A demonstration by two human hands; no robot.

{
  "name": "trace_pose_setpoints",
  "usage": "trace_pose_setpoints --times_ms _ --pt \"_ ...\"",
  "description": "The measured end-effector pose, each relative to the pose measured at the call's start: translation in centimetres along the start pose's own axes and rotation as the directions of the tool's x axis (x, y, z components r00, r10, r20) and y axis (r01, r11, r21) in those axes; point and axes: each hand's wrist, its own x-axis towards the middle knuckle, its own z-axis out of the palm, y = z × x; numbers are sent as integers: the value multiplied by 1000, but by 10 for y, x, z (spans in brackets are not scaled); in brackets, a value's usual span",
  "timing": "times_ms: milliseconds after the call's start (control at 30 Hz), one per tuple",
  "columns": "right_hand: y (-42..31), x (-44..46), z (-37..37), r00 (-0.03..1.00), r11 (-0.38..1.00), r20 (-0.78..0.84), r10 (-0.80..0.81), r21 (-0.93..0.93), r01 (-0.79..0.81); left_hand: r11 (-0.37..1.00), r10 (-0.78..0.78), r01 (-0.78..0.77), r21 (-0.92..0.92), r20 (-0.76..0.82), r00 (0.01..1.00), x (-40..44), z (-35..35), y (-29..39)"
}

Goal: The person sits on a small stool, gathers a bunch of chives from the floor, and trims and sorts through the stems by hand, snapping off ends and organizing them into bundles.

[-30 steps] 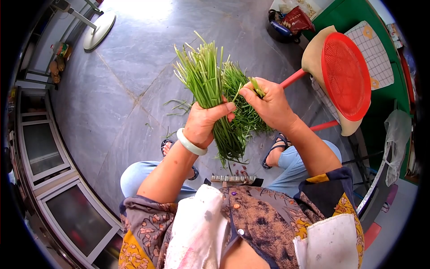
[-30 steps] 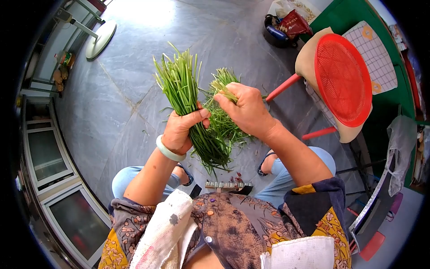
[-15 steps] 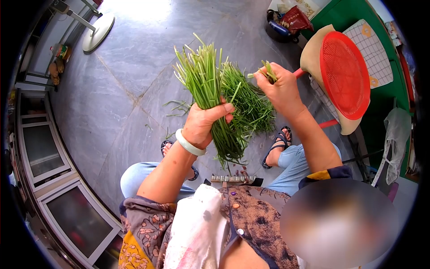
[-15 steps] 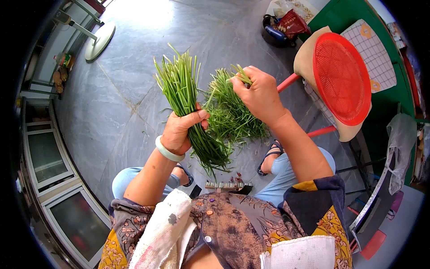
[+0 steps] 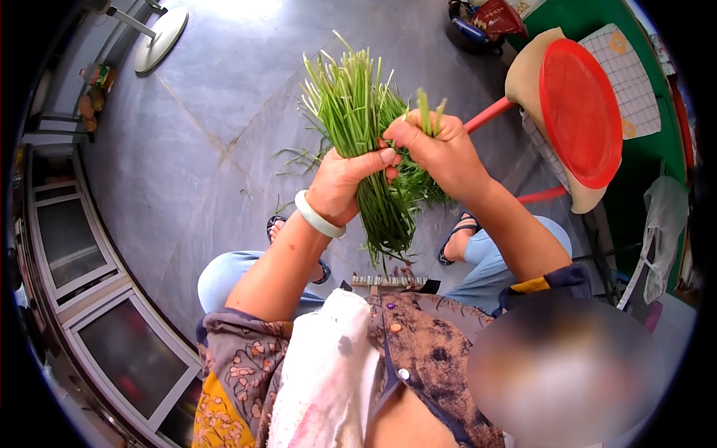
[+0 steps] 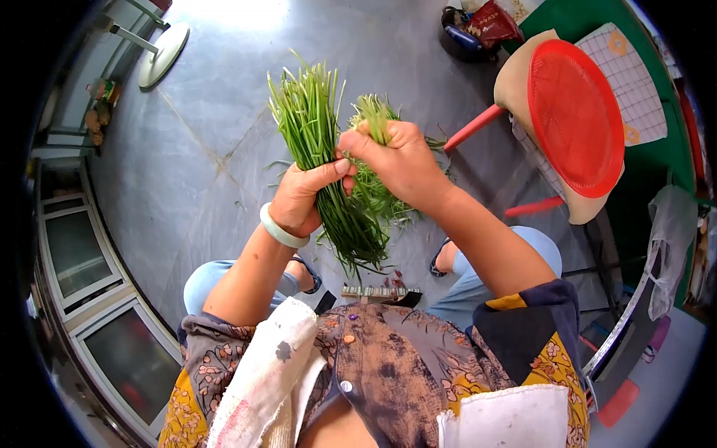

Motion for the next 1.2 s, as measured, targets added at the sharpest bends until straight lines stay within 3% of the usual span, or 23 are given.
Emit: trace_pose_setpoints --times_ms 67,100,200,433,633,833,1200 --pt "-2 0 2 999 986 -45 10 167 -3 1000 -20 20 17 -8 1000 1 -2 -1" --pt "-4 3 -8 997 985 -68 -23 168 34 999 -28 28 40 5 1000 0 -3 1" --pt "-14 22 -33 975 896 -216 -48 422 138 995 -57 53 87 38 998 -2 -7 0" --pt "-41 26 -88 902 783 -415 -121 518 344 985 -48 40 168 42 998 -1 -15 1" --pt "-55 17 -129 887 658 -364 -284 599 457 980 -35 30 195 25 999 0 -24 3" --pt "-64 8 -162 835 522 -447 -321 652 550 976 -5 14 219 -41 999 5 -36 2" --pt "-69 -1 -179 849 392 -391 -357 762 516 977 65 -24 210 -191 979 16 -53 -6"
